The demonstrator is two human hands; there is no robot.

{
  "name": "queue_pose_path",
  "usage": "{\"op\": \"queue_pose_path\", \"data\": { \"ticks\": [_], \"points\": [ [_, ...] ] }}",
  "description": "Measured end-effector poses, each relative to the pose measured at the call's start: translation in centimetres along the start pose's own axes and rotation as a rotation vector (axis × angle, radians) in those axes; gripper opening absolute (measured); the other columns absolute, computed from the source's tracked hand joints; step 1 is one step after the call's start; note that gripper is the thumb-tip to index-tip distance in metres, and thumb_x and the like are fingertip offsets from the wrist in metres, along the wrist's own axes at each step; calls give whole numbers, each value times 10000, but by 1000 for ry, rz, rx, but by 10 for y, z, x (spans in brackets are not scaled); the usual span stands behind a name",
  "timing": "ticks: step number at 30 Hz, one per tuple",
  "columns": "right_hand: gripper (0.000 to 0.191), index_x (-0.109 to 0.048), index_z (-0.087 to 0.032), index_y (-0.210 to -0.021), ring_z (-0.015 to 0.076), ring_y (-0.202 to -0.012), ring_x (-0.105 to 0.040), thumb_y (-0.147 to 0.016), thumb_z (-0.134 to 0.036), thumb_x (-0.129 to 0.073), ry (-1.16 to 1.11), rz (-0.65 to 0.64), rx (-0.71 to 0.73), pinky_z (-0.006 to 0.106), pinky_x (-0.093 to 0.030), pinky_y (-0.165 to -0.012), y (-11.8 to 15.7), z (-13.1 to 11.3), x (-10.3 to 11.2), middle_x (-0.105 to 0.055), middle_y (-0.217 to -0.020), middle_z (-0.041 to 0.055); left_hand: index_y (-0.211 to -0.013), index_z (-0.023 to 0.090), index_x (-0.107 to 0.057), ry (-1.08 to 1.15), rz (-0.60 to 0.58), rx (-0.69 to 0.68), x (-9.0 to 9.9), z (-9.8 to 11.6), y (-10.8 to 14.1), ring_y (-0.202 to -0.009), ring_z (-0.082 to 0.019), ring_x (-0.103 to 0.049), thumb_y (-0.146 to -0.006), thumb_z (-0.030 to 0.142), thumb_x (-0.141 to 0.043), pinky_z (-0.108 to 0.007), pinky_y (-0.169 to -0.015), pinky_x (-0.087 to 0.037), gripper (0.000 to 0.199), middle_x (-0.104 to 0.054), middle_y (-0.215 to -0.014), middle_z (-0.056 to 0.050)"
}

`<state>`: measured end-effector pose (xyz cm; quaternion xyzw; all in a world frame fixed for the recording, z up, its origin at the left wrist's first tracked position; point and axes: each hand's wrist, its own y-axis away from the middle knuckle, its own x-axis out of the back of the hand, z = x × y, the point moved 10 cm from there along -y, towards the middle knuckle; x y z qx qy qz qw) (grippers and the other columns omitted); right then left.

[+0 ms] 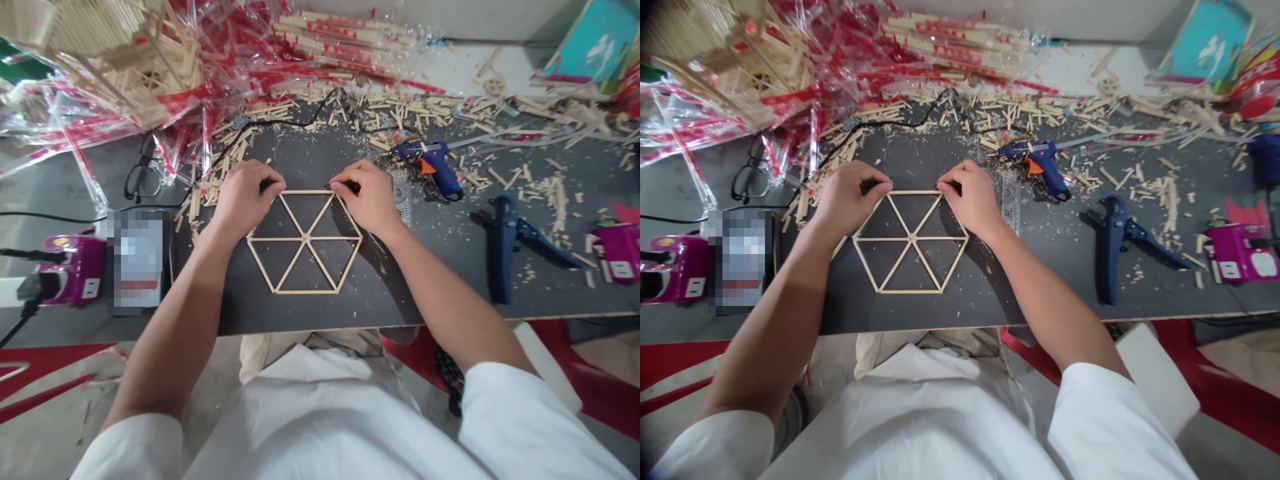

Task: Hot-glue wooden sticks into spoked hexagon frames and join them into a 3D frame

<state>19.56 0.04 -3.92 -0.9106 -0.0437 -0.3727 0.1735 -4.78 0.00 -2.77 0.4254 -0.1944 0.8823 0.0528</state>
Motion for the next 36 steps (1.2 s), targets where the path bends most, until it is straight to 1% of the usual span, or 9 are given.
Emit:
{"op": "queue_pose_path", "data": {
  "ticks": [3, 6, 10, 16, 22, 27, 30, 33, 36],
  "points": [
    [221, -889, -233, -1060, 267, -939, -713, -1094, -397, -745, -8, 2, -15, 491, -600, -975, 1, 0, -1, -774, -1082, 104, -948, 320, -813, -7, 3, -4, 0, 0, 0, -1051, -314, -757, -1010, 371, -725, -504, -1056, -591, 119, -851, -1032, -56],
    [216, -891, -238, -1036, 270, -955, -711, -1075, -417, -776, -10, 13, -21, 498, -596, -982, 1, 0, -1, -769, -1078, 99, -945, 320, -817, 3, 3, 0, 0, -1, 0, -1041, -314, -752, -1006, 367, -742, -512, -1053, -588, 107, -844, -1016, -58],
    [193, -898, -250, -1033, 274, -960, -711, -1069, -396, -777, -1, 6, -5, 506, -596, -984, 0, -1, -3, -779, -1065, 94, -951, 315, -823, 22, -9, 19, 1, -5, -1, -1026, -307, -747, -995, 353, -755, -499, -1031, -593, 89, -841, -1021, -53],
    [122, -894, -242, -1034, 273, -971, -722, -1047, -290, -782, 6, 4, 4, 505, -583, -1014, 1, -2, -3, -790, -1055, 85, -1015, 269, -842, 26, -9, 79, 4, -11, -3, -1003, -293, -752, -985, 330, -733, -466, -966, -608, 128, -855, -1067, -68],
    [175, -884, -246, -1028, 281, -972, -721, -1075, -361, -761, 2, -10, -2, 514, -578, -1022, 0, -1, -5, -787, -1051, 90, -995, 279, -853, 32, -17, 73, 3, -7, -3, -953, -283, -754, -964, 360, -781, -458, -950, -619, 113, -855, -1013, -61],
    [205, -887, -245, -1012, 277, -955, -709, -1074, -389, -756, 13, -5, -2, 497, -583, -992, -2, 0, -6, -797, -1036, 92, -958, 276, -851, 32, -15, 66, 1, -5, -4, -965, -289, -752, -965, 359, -793, -491, -1027, -601, 101, -851, -992, -57],
    [189, -889, -237, -1028, 273, -957, -717, -1076, -350, -745, 16, -24, -19, 485, -576, -992, -1, -1, -6, -802, -1053, 91, -947, 282, -851, 27, -21, 95, -1, -5, -4, -993, -290, -754, -977, 361, -773, -484, -1049, -582, 115, -855, -1013, -53],
    [171, -894, -229, -1057, 271, -977, -723, -1079, -310, -745, 16, -53, -43, 473, -557, -1004, -1, -2, -6, -798, -1068, 91, -972, 274, -856, 15, -52, 138, -2, -6, -4, -1043, -292, -758, -986, 358, -755, -458, -1052, -570, 132, -854, -1052, -63],
    [144, -895, -226, -1061, 273, -993, -725, -1069, -277, -761, 19, -59, -57, 468, -543, -1012, -1, -3, -6, -794, -1066, 87, -973, 269, -855, 8, -78, 149, -3, -4, -4, -1073, -299, -756, -980, 354, -756, -450, -1060, -561, 131, -846, -1057, -74]
  ]
}}
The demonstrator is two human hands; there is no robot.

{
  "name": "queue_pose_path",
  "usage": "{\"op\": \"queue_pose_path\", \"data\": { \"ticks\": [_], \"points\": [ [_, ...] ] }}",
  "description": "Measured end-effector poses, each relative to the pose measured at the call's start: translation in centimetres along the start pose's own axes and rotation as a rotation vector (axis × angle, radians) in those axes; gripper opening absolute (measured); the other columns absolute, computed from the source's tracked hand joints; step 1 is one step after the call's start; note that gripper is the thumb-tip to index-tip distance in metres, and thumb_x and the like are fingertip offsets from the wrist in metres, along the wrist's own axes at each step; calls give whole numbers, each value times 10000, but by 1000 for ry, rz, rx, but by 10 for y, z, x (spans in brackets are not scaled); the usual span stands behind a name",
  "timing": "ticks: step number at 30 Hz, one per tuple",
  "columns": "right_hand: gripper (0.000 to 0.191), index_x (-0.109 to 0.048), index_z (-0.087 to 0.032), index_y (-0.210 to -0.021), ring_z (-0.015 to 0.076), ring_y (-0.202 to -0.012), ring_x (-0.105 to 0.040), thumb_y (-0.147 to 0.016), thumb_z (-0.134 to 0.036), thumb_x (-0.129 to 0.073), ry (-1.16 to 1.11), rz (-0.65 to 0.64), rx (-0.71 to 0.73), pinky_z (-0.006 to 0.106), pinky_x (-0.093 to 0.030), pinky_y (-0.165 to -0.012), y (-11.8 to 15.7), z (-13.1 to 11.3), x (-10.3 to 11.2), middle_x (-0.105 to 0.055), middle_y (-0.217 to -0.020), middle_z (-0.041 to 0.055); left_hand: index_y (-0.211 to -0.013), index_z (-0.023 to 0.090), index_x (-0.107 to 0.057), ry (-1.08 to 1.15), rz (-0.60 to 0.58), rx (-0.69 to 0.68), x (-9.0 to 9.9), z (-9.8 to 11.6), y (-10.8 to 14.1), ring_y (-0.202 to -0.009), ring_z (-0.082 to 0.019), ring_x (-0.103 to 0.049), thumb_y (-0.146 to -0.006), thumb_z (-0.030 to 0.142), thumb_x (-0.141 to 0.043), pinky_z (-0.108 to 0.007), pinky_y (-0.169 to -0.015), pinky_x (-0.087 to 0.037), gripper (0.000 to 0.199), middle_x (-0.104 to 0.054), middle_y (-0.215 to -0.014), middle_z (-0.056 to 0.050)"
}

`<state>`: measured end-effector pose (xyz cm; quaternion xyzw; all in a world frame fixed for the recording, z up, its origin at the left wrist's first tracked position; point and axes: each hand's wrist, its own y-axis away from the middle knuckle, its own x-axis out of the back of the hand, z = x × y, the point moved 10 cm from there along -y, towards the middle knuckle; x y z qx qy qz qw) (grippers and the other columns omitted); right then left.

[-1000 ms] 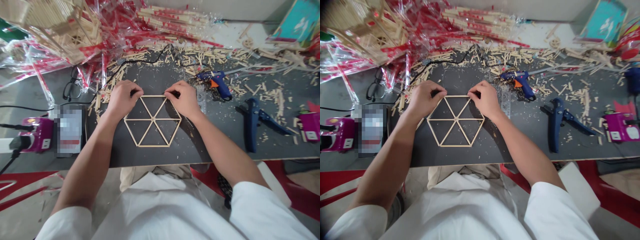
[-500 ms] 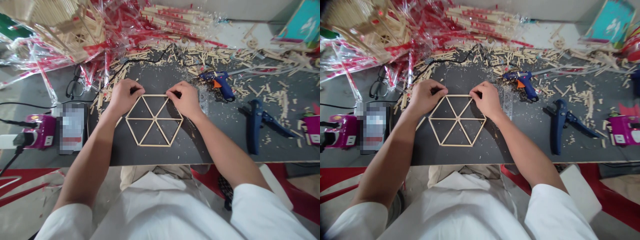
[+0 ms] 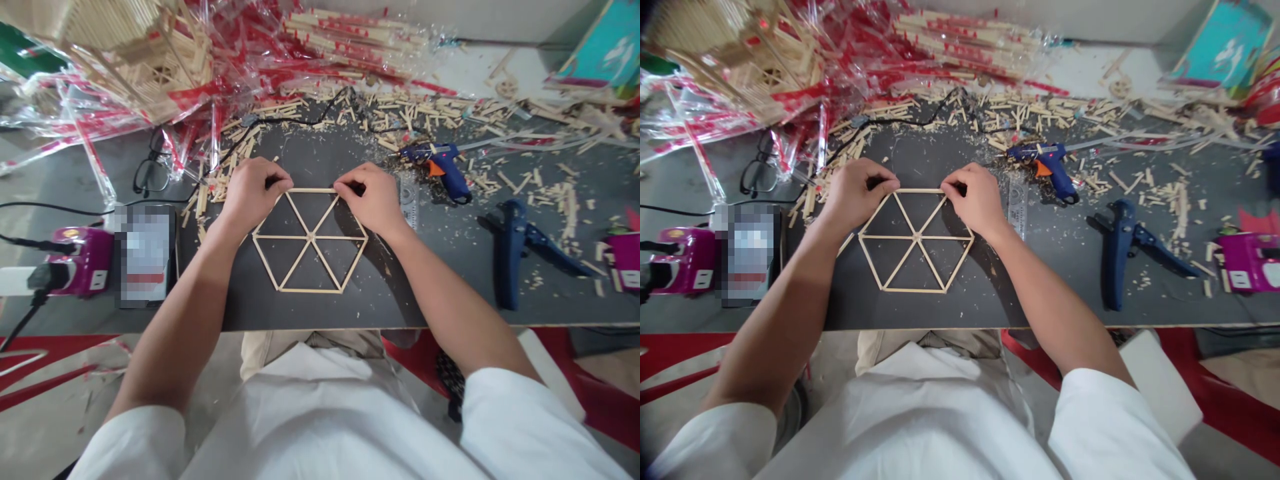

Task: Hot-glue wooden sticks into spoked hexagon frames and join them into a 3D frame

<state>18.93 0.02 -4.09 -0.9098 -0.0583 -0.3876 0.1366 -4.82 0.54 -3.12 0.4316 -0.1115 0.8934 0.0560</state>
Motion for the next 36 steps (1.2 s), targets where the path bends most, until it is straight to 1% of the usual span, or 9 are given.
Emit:
{"op": "queue_pose_path", "data": {
  "ticks": [4, 11, 16, 19, 23, 25, 29, 32, 36],
  "points": [
    [123, -901, -223, -1046, 267, -988, -724, -1047, -245, -780, -3, 1, -5, 458, -541, -1009, 0, 0, 0, -800, -1059, 83, -956, 270, -854, 15, -12, -15, -1, 1, -1, -1103, -316, -759, -984, 359, -746, -473, -1081, -551, 142, -840, -1069, -84],
    [165, -899, -234, -1053, 275, -1001, -714, -1074, -313, -756, 10, -12, 4, 466, -540, -1013, -1, 0, 0, -799, -1057, 89, -929, 266, -853, 19, -22, 1, -2, -1, -2, -1106, -323, -759, -980, 356, -752, -497, -1121, -544, 144, -850, -1089, -91],
    [141, -901, -235, -1038, 278, -994, -722, -1049, -295, -773, -4, -11, 4, 471, -548, -1012, 0, 0, 1, -808, -1064, 90, -963, 263, -857, 13, -36, 18, -1, 2, 0, -1106, -314, -760, -985, 350, -745, -494, -1125, -555, 143, -857, -1098, -76],
    [159, -897, -233, -1055, 274, -978, -735, -1052, -310, -758, -47, -8, 12, 463, -564, -989, 1, -1, 4, -818, -1060, 91, -1057, 255, -863, 18, -33, 30, 4, 4, 4, -1099, -296, -755, -1014, 346, -698, -461, -1084, -575, 193, -861, -1145, -75],
    [222, -886, -226, -1164, 253, -939, -745, -1065, -311, -707, -124, 23, 3, 429, -585, -921, 5, 0, 15, -829, -1093, 96, -1119, 245, -862, -34, 4, 40, 18, 9, 11, -1102, -306, -754, -1028, 312, -669, -453, -1053, -570, 223, -855, -1169, -91],
    [207, -878, -223, -1160, 245, -907, -734, -1044, -306, -728, -105, 25, -5, 422, -584, -896, 7, 0, 22, -826, -1103, 101, -1079, 253, -863, -89, -11, 67, 23, 11, 15, -1094, -322, -757, -1026, 325, -690, -459, -1045, -558, 194, -854, -1132, -93],
    [85, -845, -223, -1001, 231, -825, -693, -1008, -292, -797, -14, -53, -24, 418, -563, -869, 12, 1, 28, -793, -979, 82, -957, 255, -851, -176, -109, 155, 24, 10, 21, -948, -309, -758, -992, 367, -756, -436, -951, -550, 151, -838, -954, -74],
    [94, -814, -227, -934, 228, -808, -675, -983, -298, -849, 27, -111, -48, 412, -544, -849, 15, 2, 26, -765, -920, 65, -927, 249, -834, -193, -155, 188, 22, 12, 23, -884, -282, -749, -959, 363, -790, -404, -896, -544, 126, -824, -891, -57],
    [91, -789, -223, -911, 227, -829, -665, -964, -254, -857, 80, -147, -59, 403, -517, -834, 16, -2, 19, -747, -925, 65, -920, 250, -812, -193, -167, 221, 19, 11, 24, -858, -266, -741, -954, 389, -797, -386, -856, -538, 144, -820, -876, -50]
  ]
}}
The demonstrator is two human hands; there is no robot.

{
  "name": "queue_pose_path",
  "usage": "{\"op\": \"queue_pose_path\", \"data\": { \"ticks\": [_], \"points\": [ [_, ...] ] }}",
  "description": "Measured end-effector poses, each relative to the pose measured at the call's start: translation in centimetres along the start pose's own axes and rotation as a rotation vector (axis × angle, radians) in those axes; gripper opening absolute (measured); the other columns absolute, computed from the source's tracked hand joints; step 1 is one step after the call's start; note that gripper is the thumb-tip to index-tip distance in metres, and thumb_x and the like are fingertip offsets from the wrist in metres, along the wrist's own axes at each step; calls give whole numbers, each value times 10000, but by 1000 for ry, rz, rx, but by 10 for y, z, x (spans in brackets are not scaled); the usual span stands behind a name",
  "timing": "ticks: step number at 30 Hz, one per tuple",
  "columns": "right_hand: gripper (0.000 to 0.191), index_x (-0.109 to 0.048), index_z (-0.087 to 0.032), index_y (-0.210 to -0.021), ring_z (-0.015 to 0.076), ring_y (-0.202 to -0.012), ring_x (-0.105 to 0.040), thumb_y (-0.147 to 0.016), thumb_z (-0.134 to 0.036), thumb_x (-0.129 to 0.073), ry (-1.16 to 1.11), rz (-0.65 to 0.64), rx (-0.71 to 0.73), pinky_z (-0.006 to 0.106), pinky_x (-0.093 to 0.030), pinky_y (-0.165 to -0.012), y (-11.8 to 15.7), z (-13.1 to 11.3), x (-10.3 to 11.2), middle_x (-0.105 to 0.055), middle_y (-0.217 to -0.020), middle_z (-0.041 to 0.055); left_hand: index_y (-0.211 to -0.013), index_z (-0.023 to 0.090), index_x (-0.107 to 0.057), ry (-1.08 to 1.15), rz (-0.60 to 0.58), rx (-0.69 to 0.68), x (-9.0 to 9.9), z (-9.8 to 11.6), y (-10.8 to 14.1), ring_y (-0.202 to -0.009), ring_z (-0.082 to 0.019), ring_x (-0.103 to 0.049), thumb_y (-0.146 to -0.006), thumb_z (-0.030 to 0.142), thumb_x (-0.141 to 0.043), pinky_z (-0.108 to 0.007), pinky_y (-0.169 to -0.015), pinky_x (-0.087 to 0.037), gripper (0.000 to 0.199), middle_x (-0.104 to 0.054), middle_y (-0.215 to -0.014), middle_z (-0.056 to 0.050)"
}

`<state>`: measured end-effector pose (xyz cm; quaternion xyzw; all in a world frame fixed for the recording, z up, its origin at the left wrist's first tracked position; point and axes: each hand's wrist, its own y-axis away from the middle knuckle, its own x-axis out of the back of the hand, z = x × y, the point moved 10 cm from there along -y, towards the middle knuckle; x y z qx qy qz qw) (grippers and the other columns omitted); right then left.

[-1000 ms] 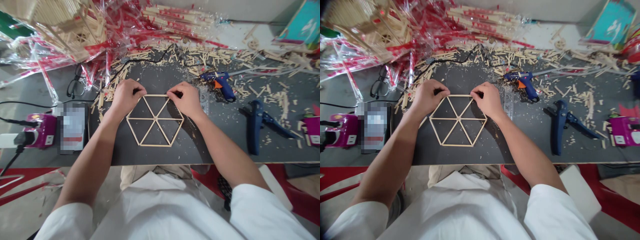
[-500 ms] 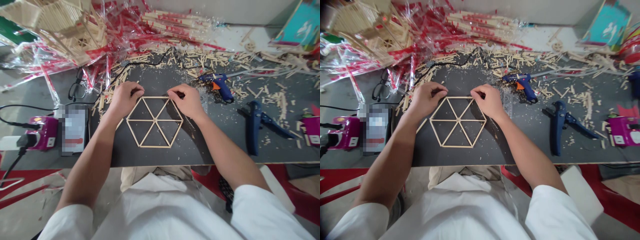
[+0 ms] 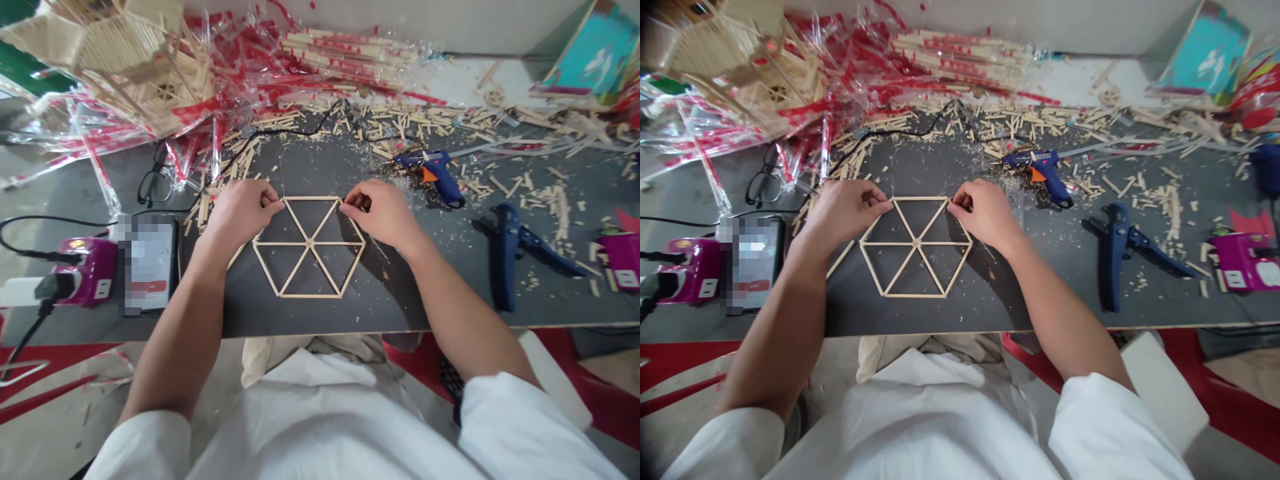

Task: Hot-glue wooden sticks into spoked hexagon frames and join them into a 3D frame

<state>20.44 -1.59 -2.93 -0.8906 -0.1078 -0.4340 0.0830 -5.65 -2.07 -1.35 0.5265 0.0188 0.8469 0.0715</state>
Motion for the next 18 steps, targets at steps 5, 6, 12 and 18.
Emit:
{"op": "queue_pose_path", "data": {
  "ticks": [5, 6, 12, 18],
  "points": [
    [136, -740, -225, -860, 224, -830, -651, -966, -218, -825, 25, 33, -1, 406, -508, -825, -1, -3, -5, -732, -910, 63, -872, 256, -776, 30, 21, -6, -5, -3, -3, -846, -270, -724, -968, 434, -789, -391, -840, -535, 203, -796, -828, -52],
    [148, -731, -228, -851, 226, -827, -648, -967, -222, -823, 26, 44, 2, 411, -509, -825, -1, -2, -6, -728, -901, 63, -862, 258, -772, 40, 26, -11, -5, -5, -4, -838, -273, -720, -963, 434, -795, -396, -837, -537, 204, -788, -813, -51],
    [170, -714, -238, -837, 242, -837, -654, -977, -258, -808, 7, 72, 24, 431, -521, -829, -2, 1, -8, -711, -874, 63, -814, 270, -759, 75, 65, -54, -6, -7, -6, -811, -286, -703, -939, 445, -830, -417, -812, -545, 227, -753, -741, -50],
    [193, -700, -240, -821, 250, -848, -660, -994, -272, -780, 5, 79, 21, 441, -527, -836, -1, 0, -8, -712, -873, 72, -850, 253, -772, 77, 51, -38, -5, -6, -5, -808, -276, -710, -943, 412, -826, -428, -844, -555, 192, -779, -804, -54]
  ]
}}
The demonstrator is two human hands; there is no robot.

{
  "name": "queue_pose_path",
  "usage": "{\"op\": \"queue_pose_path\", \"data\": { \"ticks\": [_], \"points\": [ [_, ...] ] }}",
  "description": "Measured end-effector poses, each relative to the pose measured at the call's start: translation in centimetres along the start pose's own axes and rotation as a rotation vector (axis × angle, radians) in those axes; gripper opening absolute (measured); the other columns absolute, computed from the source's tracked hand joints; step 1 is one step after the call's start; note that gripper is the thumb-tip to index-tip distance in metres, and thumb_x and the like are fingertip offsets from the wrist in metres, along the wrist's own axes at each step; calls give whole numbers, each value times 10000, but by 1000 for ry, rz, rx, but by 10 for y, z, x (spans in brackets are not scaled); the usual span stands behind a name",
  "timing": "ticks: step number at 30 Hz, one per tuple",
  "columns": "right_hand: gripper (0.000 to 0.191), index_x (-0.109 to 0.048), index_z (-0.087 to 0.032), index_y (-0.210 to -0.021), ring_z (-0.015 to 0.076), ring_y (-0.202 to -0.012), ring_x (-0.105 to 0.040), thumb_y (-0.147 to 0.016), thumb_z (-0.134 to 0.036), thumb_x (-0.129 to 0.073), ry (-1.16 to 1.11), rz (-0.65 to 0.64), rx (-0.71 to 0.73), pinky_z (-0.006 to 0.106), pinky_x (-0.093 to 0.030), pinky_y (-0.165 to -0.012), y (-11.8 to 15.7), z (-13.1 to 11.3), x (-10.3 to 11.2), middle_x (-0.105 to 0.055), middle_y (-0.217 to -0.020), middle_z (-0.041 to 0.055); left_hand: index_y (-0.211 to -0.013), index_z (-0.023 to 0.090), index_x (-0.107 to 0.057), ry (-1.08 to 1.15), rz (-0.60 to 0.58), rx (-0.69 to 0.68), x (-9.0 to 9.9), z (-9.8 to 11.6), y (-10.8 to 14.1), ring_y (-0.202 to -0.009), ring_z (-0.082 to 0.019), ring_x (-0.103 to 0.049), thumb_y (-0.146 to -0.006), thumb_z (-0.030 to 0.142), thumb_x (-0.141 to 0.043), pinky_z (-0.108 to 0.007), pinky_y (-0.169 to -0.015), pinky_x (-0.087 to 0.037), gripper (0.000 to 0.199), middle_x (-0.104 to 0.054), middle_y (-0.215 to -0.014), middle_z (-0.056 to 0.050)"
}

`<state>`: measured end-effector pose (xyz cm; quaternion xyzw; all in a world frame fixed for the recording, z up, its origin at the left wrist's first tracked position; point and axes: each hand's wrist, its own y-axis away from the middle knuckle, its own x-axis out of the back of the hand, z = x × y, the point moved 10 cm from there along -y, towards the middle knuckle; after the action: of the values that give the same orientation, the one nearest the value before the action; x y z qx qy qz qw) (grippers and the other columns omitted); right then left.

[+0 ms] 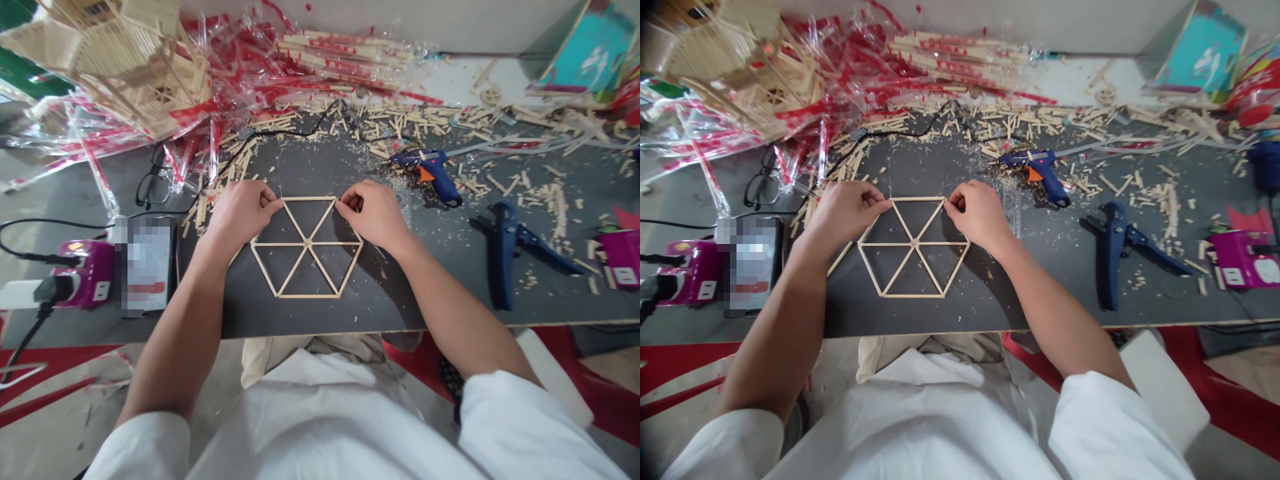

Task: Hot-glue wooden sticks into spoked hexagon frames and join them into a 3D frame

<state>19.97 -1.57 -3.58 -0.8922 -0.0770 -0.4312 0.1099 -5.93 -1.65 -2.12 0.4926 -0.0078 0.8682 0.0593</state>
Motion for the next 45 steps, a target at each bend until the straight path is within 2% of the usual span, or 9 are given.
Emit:
{"op": "queue_pose_path", "data": {
  "ticks": [4, 7, 11, 15, 27, 36, 45],
  "points": [
    [154, -696, -242, -855, 252, -848, -667, -979, -246, -787, -5, -6, -14, 432, -518, -824, 0, -1, 0, -725, -872, 68, -922, 252, -784, 60, -9, -19, -1, 1, 0, -839, -266, -716, -934, 403, -830, -419, -855, -562, 158, -805, -888, -56],
    [68, -739, -237, -1009, 246, -823, -664, -971, -227, -794, -30, -17, -28, 425, -516, -820, 0, 0, -2, -737, -865, 50, -1054, 254, -797, 98, 3, -53, -1, 1, -1, -840, -247, -711, -910, 359, -835, -412, -871, -565, 182, -809, -937, -47],
    [148, -776, -245, -1138, 239, -823, -665, -992, -227, -758, -66, -22, -2, 418, -530, -836, 0, -2, -5, -741, -888, 41, -1151, 273, -831, 77, -3, -108, -4, 3, -2, -880, -258, -720, -920, 340, -800, -427, -924, -577, 242, -817, -963, -45],
    [143, -808, -234, -1104, 217, -803, -654, -990, -198, -731, -82, -7, 30, 408, -545, -847, -1, -5, -6, -737, -926, 50, -1119, 267, -863, 54, -16, -132, -7, 4, -4, -920, -278, -736, -940, 341, -777, -435, -942, -578, 212, -832, -1000, -66],
    [126, -838, -232, -1055, 198, -763, -628, -964, -179, -768, -85, -4, 12, 401, -547, -860, -4, -5, -5, -741, -936, 46, -1042, 259, -861, 75, -21, -123, -9, 6, -6, -844, -256, -710, -915, 319, -785, -428, -910, -574, 160, -824, -953, -58],
    [117, -827, -239, -1052, 199, -752, -624, -972, -189, -758, -72, -17, 16, 403, -548, -856, -4, -6, -4, -744, -942, 47, -1110, 262, -853, 124, -44, -92, -11, 1, -7, -836, -248, -701, -900, 346, -781, -401, -861, -574, 238, -812, -944, -53],
    [115, -808, -229, -1032, 193, -781, -630, -958, -147, -773, -52, -72, 33, 381, -506, -830, -10, -7, -6, -738, -961, 44, -1057, 274, -808, 83, -47, -127, -13, 8, -8, -877, -259, -674, -909, 270, -755, -438, -944, -569, 157, -766, -963, -54]
  ]
}}
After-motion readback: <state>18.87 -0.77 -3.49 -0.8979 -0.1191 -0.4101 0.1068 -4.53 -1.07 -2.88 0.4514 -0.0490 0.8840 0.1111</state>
